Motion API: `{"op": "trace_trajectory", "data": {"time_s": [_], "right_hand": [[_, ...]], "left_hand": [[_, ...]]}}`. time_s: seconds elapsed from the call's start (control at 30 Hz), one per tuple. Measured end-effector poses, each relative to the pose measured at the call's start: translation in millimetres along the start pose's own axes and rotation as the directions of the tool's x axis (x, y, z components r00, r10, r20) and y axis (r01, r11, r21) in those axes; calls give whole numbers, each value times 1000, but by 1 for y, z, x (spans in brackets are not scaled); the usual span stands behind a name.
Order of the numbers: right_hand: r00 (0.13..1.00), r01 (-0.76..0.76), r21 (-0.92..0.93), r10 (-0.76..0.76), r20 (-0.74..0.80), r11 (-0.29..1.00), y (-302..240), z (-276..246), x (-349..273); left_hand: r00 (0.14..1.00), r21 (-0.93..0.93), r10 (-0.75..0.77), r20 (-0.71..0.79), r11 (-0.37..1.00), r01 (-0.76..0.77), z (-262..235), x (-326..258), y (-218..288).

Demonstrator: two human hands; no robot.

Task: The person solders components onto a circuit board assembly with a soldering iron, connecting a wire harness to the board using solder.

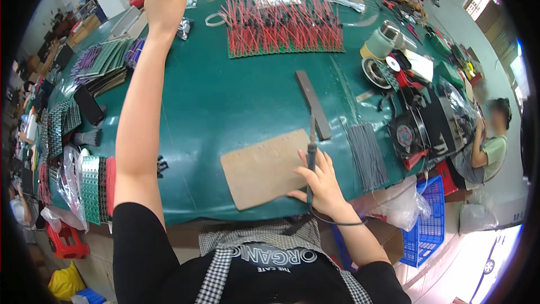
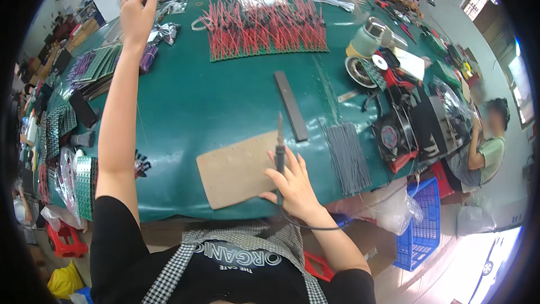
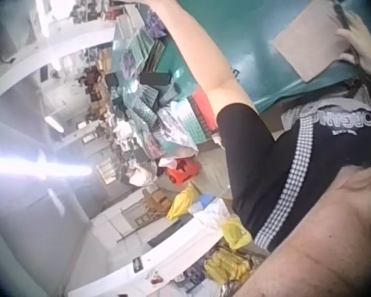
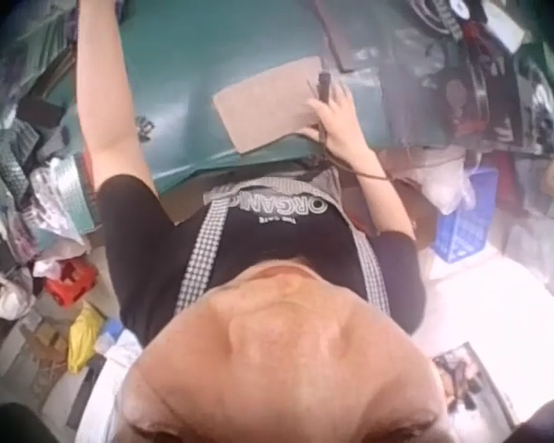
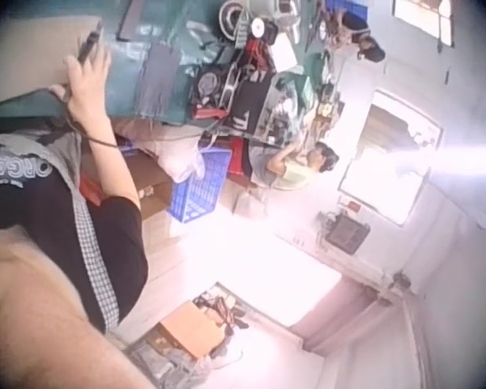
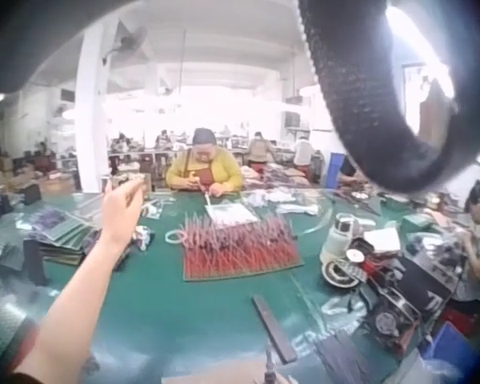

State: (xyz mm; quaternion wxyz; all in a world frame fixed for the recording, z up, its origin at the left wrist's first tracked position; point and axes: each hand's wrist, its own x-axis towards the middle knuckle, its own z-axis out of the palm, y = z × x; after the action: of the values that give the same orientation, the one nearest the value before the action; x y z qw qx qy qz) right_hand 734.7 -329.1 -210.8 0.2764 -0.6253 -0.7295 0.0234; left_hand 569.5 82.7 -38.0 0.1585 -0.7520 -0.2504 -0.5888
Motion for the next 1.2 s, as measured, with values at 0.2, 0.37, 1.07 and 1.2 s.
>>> {"op": "trace_trajectory", "data": {"time_s": [0.2, 0.37, 1.07, 1.2], "right_hand": [[997, -73, 190, 70, 19, 979, 5, 18, -1], [989, -148, 103, 146, 27, 984, 7, 13, -1], [992, -119, 125, 113, 50, 985, 8, 13, 3], [991, -133, 125, 128, 48, 983, 5, 11, 1]], "left_hand": [[834, 311, 207, 512, 860, -405, 59, 106, -185], [659, 222, -409, 631, 909, 352, 133, -49, -153], [96, 578, -722, 685, 619, 531, 148, -167, -36], [82, 559, -687, 722, 649, 517, 134, -174, -48]]}}
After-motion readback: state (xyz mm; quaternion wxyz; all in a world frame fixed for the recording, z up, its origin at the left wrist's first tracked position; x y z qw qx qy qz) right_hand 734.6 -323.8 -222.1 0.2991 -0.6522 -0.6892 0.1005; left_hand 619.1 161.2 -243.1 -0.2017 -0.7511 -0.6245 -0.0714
